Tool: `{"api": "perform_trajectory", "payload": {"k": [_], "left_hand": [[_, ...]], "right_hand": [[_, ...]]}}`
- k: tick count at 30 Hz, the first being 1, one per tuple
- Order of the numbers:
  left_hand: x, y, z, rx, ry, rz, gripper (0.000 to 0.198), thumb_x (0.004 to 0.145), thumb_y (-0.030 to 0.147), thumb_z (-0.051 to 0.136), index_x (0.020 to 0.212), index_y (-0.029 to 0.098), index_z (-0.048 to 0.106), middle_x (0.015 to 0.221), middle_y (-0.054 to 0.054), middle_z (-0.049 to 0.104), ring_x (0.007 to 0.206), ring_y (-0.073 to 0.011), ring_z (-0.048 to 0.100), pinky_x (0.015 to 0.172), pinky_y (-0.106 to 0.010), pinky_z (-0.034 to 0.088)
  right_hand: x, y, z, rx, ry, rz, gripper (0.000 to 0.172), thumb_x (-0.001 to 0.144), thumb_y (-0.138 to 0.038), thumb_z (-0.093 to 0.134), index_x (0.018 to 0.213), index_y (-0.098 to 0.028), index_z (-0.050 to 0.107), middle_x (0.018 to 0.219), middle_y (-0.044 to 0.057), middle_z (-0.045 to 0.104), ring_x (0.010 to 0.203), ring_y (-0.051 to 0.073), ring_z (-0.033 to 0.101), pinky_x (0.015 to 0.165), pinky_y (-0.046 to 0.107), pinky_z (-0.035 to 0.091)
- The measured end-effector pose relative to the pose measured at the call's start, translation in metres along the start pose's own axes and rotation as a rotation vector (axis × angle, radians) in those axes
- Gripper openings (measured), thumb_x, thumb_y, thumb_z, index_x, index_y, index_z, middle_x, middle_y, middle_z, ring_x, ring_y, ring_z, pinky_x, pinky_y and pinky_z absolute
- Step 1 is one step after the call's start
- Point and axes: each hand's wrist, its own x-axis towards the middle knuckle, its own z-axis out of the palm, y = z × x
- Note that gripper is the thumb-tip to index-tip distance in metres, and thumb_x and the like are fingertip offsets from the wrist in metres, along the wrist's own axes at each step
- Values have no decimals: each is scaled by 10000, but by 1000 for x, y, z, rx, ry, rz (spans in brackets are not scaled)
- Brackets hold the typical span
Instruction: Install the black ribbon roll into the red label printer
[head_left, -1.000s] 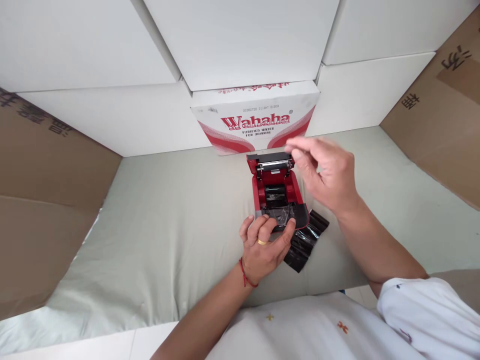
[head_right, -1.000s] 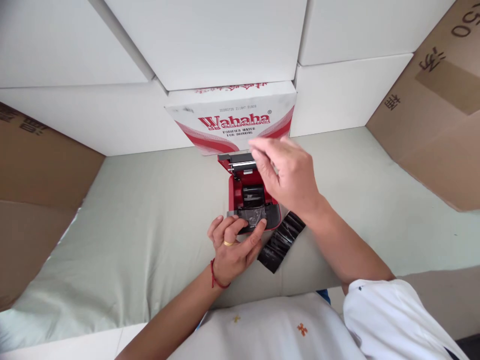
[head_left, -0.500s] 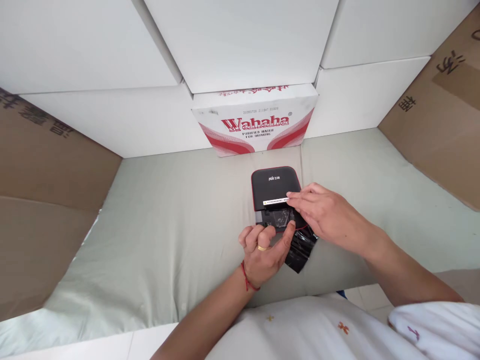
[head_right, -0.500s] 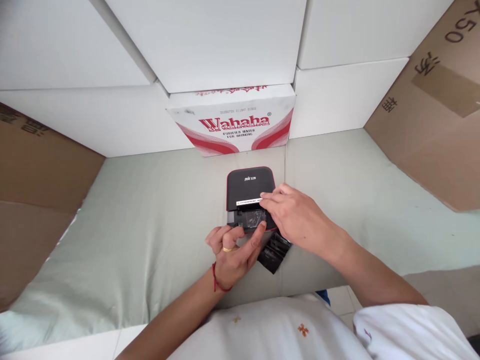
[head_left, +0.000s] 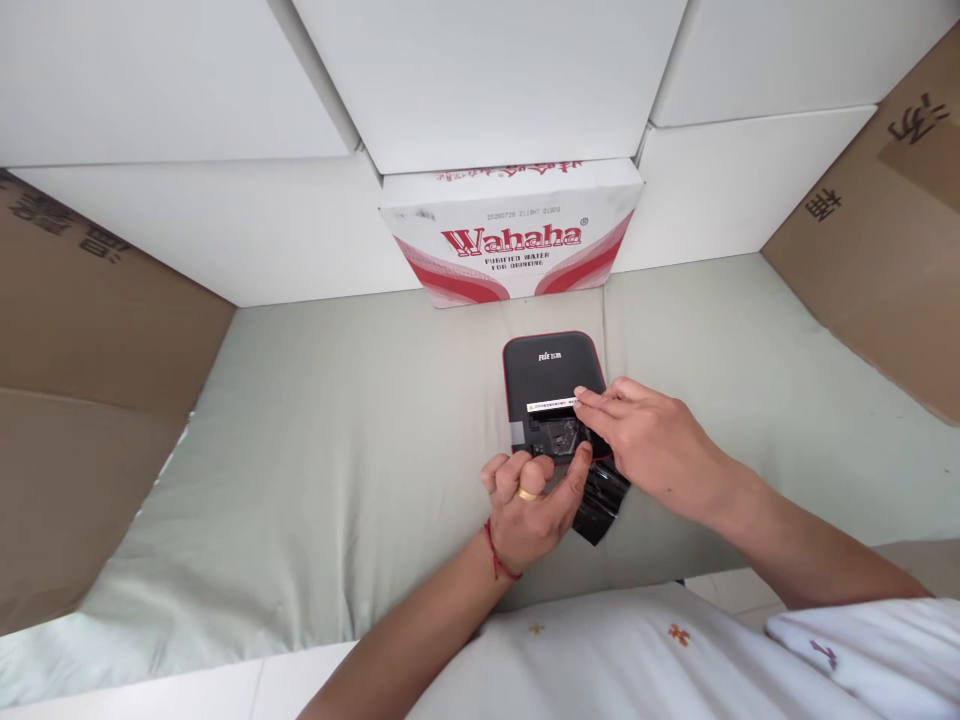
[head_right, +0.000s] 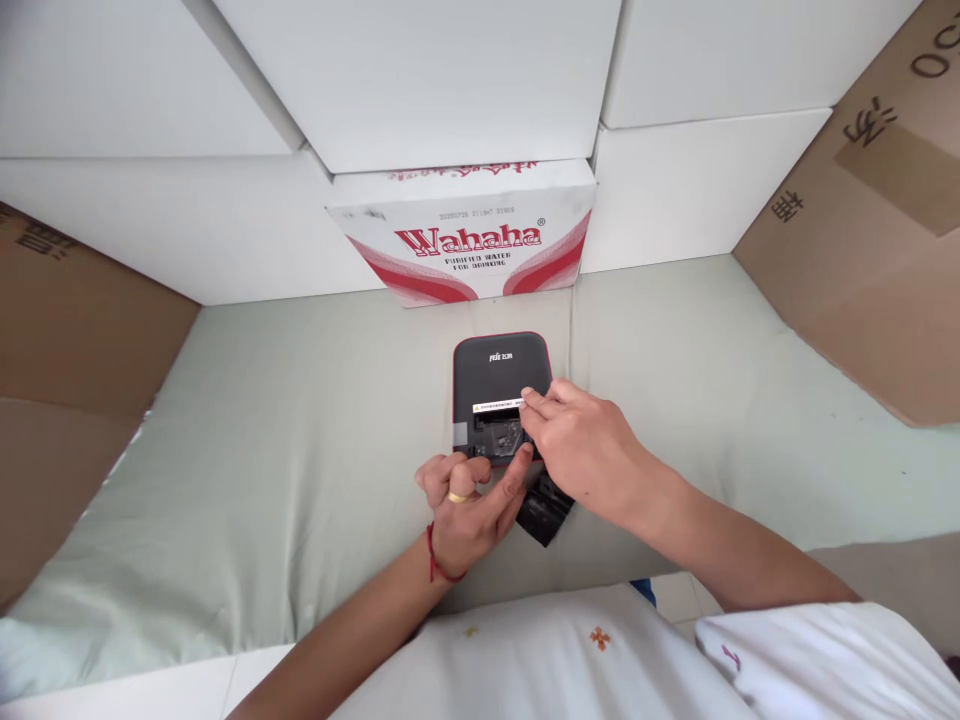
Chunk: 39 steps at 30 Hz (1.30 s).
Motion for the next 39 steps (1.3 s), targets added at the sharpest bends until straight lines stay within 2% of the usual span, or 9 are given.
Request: {"api": "perform_trajectory", "payload": {"k": [4, 9, 12, 15, 19, 26, 34, 37, 39], "left_hand": [[6, 0, -3, 101, 10, 67, 480, 947, 202, 770, 1405, 346, 763, 864, -41, 544, 955, -238, 539, 933, -399, 418], [15, -10, -10, -140, 63, 20, 514, 938, 92, 684, 1397, 316, 741, 927, -33, 565, 933, -217, 530, 921, -381, 438], [20, -27, -11, -333, 118, -295, 492, 980, 126, 646, 1414, 348, 713, 1040, -40, 624, 1019, -229, 561, 955, -385, 453], [24, -47, -5, -599, 56, -682, 417, 980, 290, 703, 1393, 345, 711, 1183, -49, 640, 1121, -240, 597, 1016, -395, 474], [29, -63, 5, -1013, -4, -910, 618, 866, 436, 820, 1455, 381, 639, 1550, -62, 577, 1502, -317, 515, 1203, -448, 450], [30, -73, 9, -1264, -45, -932, 1108, 753, 440, 982, 1647, 562, 339, 1818, 10, 346, 1776, -287, 137, 1445, -509, 119], [25, -76, 19, -1401, -104, -913, 1111, 801, 448, 954, 1676, 565, 280, 1878, 13, 229, 1777, -299, 146, 1438, -546, 209], [24, -77, 21, -1408, -115, -886, 1025, 813, 493, 938, 1661, 508, 361, 1858, -13, 287, 1761, -323, 202, 1435, -563, 221], [23, -78, 23, -1398, -126, -872, 973, 812, 513, 933, 1638, 470, 420, 1845, -25, 318, 1755, -335, 217, 1441, -570, 203]], "right_hand": [[-2, -1, 8, 51, 72, 56, 520, 928, 58, 510, 1260, -191, 823, 1401, 66, 805, 1075, 231, 760, 840, 342, 689], [-13, -12, 22, 153, 334, 47, 458, 1020, 8, 469, 1282, -169, 801, 1365, 105, 819, 1162, 246, 787, 1009, 422, 689], [-23, -22, 33, 239, 443, -111, 464, 1028, 20, 461, 1314, -165, 776, 1333, 119, 830, 1217, 220, 788, 1101, 426, 667], [-32, -28, 41, 265, 483, -229, 409, 997, 48, 516, 1275, -103, 775, 1284, 136, 844, 1211, 222, 793, 1137, 414, 657], [-37, -30, 47, 256, 512, -219, 381, 993, 44, 549, 1257, -102, 780, 1303, 129, 840, 1256, 224, 779, 1168, 398, 639], [-35, -26, 46, 330, 521, -232, 434, 990, 32, 538, 1312, -148, 766, 1286, 103, 849, 1246, 212, 788, 1132, 406, 665], [-27, -17, 35, 355, 505, -213, 368, 1010, 12, 525, 1227, -152, 773, 1269, 104, 853, 1113, 190, 828, 1025, 342, 686], [-4, -10, 16, 297, 345, -34, 372, 1077, -75, 474, 1294, -172, 760, 1357, 105, 822, 1092, 186, 831, 895, 293, 676], [21, -8, 1, 172, 91, 122, 368, 1106, -145, 452, 1280, -194, 772, 1319, 103, 831, 1049, 232, 836, 824, 330, 658]]}}
